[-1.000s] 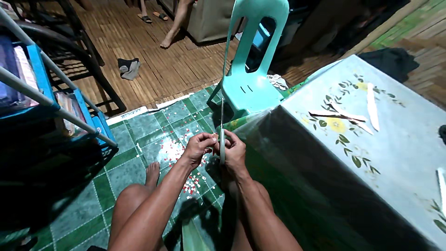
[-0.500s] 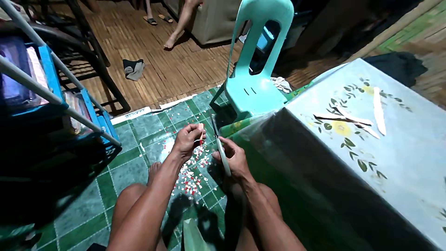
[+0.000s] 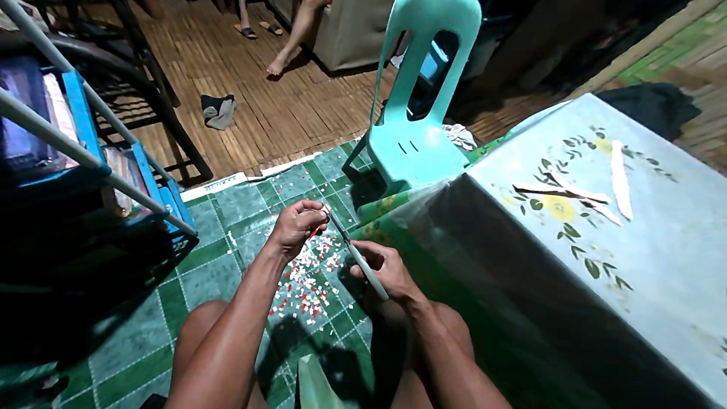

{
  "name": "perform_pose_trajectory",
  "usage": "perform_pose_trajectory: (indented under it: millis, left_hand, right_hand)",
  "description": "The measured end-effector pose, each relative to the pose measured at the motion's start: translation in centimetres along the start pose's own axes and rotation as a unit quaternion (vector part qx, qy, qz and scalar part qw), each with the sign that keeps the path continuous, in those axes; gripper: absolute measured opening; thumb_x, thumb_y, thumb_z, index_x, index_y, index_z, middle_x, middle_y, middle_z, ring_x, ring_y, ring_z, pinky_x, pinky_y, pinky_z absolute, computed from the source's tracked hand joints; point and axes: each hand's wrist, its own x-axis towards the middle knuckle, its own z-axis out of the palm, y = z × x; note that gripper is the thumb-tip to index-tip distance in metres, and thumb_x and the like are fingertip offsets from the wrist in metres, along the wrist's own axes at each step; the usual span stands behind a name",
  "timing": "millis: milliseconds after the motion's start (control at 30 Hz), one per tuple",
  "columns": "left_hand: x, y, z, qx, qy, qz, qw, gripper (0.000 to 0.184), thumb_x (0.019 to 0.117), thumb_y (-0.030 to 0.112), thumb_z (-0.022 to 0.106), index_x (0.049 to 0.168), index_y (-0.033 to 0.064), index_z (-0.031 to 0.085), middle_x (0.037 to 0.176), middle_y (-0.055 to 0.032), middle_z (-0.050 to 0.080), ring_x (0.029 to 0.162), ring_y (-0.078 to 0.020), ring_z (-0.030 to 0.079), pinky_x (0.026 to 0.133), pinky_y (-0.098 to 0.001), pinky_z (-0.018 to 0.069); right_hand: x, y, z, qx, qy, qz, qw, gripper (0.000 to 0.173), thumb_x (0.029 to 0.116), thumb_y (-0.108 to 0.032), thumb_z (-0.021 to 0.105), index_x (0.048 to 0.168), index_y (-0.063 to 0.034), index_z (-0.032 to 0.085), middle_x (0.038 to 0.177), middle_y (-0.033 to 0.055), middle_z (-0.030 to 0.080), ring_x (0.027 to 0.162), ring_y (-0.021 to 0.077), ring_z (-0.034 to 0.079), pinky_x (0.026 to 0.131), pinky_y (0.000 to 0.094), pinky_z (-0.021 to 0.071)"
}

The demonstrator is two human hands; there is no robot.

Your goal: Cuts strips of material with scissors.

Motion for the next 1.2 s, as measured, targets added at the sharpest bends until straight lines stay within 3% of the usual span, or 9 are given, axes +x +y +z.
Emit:
perform_pose_trajectory:
  millis: [400,600,867,1200]
  left_hand:
    - [0.2,0.2,-0.6,0.023,-0.014,0.001,1.0,0.022,0.0957,0.0,0.064,0.117,0.0027,0.058,0.082,-0.0093,0.069,0.07,-0.0152,0.067,0.071,-0.0313,0.059]
    - [0.2,0.2,-0.6,0.039,-0.025,0.003,0.999,0.012,0.0997,0.008,0.063,0.109,0.0011,0.067,0.09,-0.0096,0.069,0.071,-0.0134,0.065,0.068,-0.029,0.057]
    - [-0.1,1.1,-0.3,0.073,0.011,-0.056,0.996,0.012,0.1016,0.01,0.063,0.105,-0.0002,0.069,0.086,-0.009,0.072,0.069,-0.0121,0.067,0.066,-0.0257,0.0573]
    - [0.1,1.0,-0.4,0.086,0.034,-0.071,0.993,0.012,0.1012,0.011,0.063,0.102,0.0004,0.069,0.081,-0.006,0.069,0.064,-0.0089,0.062,0.061,-0.0232,0.0541]
  right_hand:
    - [-0.1,-0.3,0.2,0.04,-0.009,0.019,0.999,0.06,0.084,-0.032,0.085,0.131,-0.0007,0.066,0.083,0.0042,0.072,0.061,0.0116,0.065,0.057,0.028,0.059]
    - [0.1,-0.1,0.6,0.055,0.021,0.025,0.998,0.057,0.0856,-0.026,0.084,0.132,0.0013,0.065,0.084,0.0067,0.073,0.062,0.0142,0.066,0.056,0.0302,0.0597]
    - [0.2,-0.4,0.5,0.056,0.035,0.051,0.996,0.057,0.085,-0.027,0.084,0.132,-0.001,0.066,0.083,0.0069,0.072,0.061,0.0146,0.066,0.056,0.03,0.0595]
    - [0.0,-0.8,0.9,0.079,0.022,0.066,0.994,0.054,0.086,-0.03,0.082,0.128,0.0002,0.066,0.073,0.005,0.069,0.057,0.0141,0.065,0.053,0.0304,0.0588]
